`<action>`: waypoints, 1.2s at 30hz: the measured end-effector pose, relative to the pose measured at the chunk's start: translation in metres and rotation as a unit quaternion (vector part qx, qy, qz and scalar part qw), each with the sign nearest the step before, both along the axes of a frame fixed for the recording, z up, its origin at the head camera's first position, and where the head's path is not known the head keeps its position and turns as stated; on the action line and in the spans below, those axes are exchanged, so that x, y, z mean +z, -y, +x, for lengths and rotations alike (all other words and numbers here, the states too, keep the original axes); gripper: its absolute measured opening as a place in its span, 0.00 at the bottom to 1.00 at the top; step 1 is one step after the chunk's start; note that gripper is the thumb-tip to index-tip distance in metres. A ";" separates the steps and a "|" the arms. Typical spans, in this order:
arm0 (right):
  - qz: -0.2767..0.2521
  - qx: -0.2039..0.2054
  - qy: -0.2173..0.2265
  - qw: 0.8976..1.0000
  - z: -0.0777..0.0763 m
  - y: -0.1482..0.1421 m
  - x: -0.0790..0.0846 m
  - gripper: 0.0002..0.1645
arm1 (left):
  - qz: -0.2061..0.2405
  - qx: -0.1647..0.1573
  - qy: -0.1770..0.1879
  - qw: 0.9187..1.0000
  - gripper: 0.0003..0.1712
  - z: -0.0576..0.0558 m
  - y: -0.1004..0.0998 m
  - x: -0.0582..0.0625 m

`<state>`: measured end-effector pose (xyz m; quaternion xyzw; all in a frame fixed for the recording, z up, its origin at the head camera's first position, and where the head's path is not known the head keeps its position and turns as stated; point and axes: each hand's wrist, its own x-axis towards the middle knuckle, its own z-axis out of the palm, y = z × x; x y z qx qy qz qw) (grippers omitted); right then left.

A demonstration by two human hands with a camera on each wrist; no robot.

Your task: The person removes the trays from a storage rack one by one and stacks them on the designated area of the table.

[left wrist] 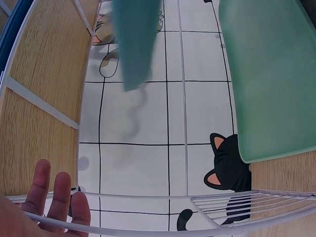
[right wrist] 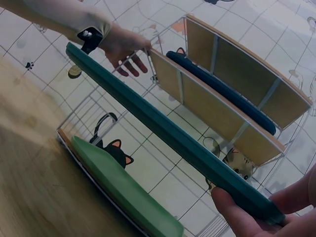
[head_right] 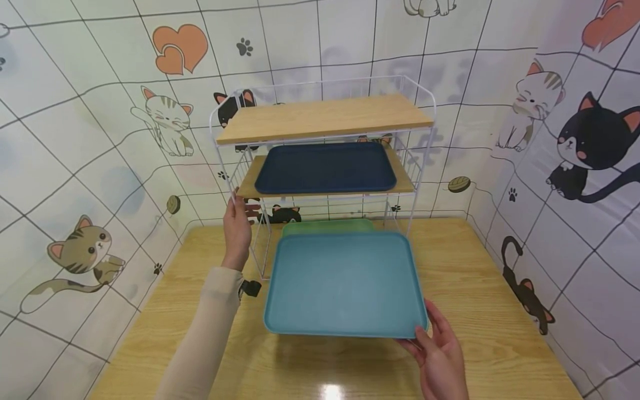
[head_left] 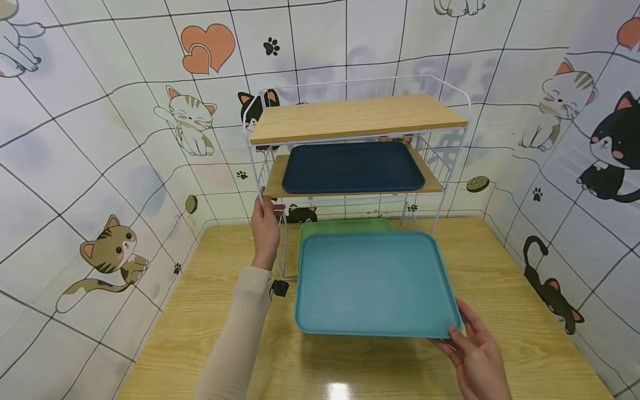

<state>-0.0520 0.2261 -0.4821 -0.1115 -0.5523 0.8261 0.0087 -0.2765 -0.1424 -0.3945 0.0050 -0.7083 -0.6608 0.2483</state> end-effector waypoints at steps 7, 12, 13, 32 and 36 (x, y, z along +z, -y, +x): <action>0.013 -0.005 0.039 0.999 -0.001 0.001 -0.008 0.39 | 0.001 -0.005 -0.008 1.000 0.29 0.000 0.001 0.000; 0.015 -0.006 0.061 0.998 -0.002 0.004 -0.012 0.38 | -0.005 -0.003 -0.007 1.000 0.29 0.000 0.001 -0.001; 0.016 -0.007 0.067 0.998 -0.002 0.005 -0.012 0.38 | -0.005 -0.003 -0.006 1.000 0.29 0.000 0.001 -0.001; 0.028 -0.003 0.117 0.993 -0.005 0.013 -0.031 0.42 | 0.003 -0.016 -0.006 1.000 0.29 0.000 0.001 -0.002; 0.032 0.000 0.126 0.992 -0.005 0.014 -0.036 0.42 | -0.005 -0.020 0.007 1.000 0.31 0.001 0.002 -0.003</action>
